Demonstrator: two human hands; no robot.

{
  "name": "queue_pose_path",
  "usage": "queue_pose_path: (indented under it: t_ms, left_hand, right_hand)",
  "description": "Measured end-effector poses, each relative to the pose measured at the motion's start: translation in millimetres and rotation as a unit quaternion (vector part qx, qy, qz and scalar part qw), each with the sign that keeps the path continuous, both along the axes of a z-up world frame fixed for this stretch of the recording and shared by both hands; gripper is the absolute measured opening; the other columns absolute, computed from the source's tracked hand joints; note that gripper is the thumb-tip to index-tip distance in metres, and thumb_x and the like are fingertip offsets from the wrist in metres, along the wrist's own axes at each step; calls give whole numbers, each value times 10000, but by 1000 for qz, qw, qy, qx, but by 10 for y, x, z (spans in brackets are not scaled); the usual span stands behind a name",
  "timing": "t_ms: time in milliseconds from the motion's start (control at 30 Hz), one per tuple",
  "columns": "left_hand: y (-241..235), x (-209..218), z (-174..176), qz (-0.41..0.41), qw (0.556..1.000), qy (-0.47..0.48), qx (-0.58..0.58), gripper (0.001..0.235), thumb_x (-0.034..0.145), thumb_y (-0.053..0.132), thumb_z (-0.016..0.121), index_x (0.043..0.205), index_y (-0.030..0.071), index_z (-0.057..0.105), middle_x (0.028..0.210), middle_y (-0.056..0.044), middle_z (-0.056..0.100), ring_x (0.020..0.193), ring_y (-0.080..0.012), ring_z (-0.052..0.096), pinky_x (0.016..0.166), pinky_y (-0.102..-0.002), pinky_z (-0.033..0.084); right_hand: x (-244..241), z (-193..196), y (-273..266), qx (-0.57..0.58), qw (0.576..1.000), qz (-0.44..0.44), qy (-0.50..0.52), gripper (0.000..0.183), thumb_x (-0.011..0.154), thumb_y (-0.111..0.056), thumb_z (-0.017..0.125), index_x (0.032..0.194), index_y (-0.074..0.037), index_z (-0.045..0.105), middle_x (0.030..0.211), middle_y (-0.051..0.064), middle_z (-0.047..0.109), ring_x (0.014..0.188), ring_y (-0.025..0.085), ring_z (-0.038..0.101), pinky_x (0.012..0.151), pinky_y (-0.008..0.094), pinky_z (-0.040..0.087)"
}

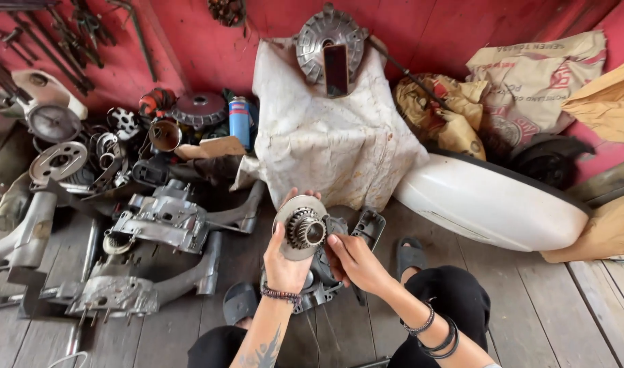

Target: Inspecting a gear assembly and using a tool to work on a motorcycle engine casing.

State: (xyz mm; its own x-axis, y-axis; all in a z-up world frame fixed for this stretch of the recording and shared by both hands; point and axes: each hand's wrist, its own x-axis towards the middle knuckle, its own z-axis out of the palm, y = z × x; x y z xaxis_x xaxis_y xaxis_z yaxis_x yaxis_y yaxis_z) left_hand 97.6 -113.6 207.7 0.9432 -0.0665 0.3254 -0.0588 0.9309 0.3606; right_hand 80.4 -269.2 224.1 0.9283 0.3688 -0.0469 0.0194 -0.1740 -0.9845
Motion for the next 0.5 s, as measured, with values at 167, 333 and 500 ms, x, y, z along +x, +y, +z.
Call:
queue_pose_path:
  t_ms: [167,333,500]
  left_hand:
    - [-54,-40,16,-22,1000,-9,7,680,1029,327,472,1549,-74,298,1564,-257,396,1496,-366,308,1225,-534,250]
    - [26,-14,92,7,1000,-14,27,712,1027,383,464,1558,-57,288,1561,-223,410,1492,-335,332,1197,-551,298]
    - [-56,-26,32,12,998,-29,50,737,1010,432,485,1531,-66,331,1517,-242,444,1465,-339,370,1197,-546,301]
  right_hand:
    - [45,-28,-57,21,1000,-12,6,487,1104,-199,312,775,-19,623,432,96,609,298,169,584,331,261,477]
    - [-102,-64,33,13,1000,19,18,478,1109,-185,305,765,-27,598,438,105,607,307,165,585,347,246,485]
    - [56,-70,-48,30,999,-17,9,499,1103,-207,318,718,-33,584,420,117,589,295,183,581,327,268,484]
